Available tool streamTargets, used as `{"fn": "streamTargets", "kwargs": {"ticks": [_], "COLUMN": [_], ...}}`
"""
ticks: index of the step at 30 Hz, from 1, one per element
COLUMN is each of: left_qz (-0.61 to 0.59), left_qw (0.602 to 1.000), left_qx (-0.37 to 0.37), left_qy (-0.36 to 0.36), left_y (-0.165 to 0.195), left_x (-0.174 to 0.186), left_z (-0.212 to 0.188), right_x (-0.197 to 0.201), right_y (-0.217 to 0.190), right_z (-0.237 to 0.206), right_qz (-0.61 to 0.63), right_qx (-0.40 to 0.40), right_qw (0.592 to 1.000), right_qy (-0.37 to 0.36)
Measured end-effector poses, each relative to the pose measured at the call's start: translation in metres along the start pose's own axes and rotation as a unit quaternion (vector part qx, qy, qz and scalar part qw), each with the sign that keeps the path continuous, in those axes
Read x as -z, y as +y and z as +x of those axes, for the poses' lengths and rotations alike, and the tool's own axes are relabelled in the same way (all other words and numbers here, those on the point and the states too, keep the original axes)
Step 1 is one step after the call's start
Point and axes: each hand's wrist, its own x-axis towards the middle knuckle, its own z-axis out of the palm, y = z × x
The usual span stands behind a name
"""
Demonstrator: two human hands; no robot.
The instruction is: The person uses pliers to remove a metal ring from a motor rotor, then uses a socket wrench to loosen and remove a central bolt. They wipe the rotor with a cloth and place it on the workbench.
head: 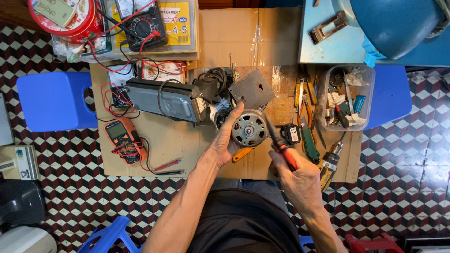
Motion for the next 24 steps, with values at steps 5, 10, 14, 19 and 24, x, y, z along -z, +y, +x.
{"fn": "streamTargets", "kwargs": {"ticks": [5, 10, 14, 19, 24], "left_qz": [-0.141, -0.217, -0.244, -0.253, -0.302], "left_qw": [0.990, 0.976, 0.969, 0.960, 0.944], "left_qx": [-0.005, -0.027, -0.036, -0.045, -0.022], "left_qy": [-0.008, -0.006, -0.023, -0.115, -0.132], "left_y": [-0.011, -0.021, -0.024, -0.022, -0.026], "left_x": [-0.011, -0.014, -0.010, 0.000, 0.002], "left_z": [-0.006, -0.005, -0.006, -0.009, -0.010], "right_x": [-0.012, -0.034, -0.042, -0.050, -0.057], "right_y": [-0.011, -0.018, -0.019, -0.020, -0.027], "right_z": [0.000, 0.023, 0.035, 0.037, 0.034], "right_qz": [0.247, 0.345, 0.414, 0.371, 0.329], "right_qx": [-0.128, -0.038, -0.014, -0.026, -0.008], "right_qw": [0.960, 0.935, 0.907, 0.927, 0.941], "right_qy": [0.018, 0.071, 0.080, 0.051, 0.076]}}
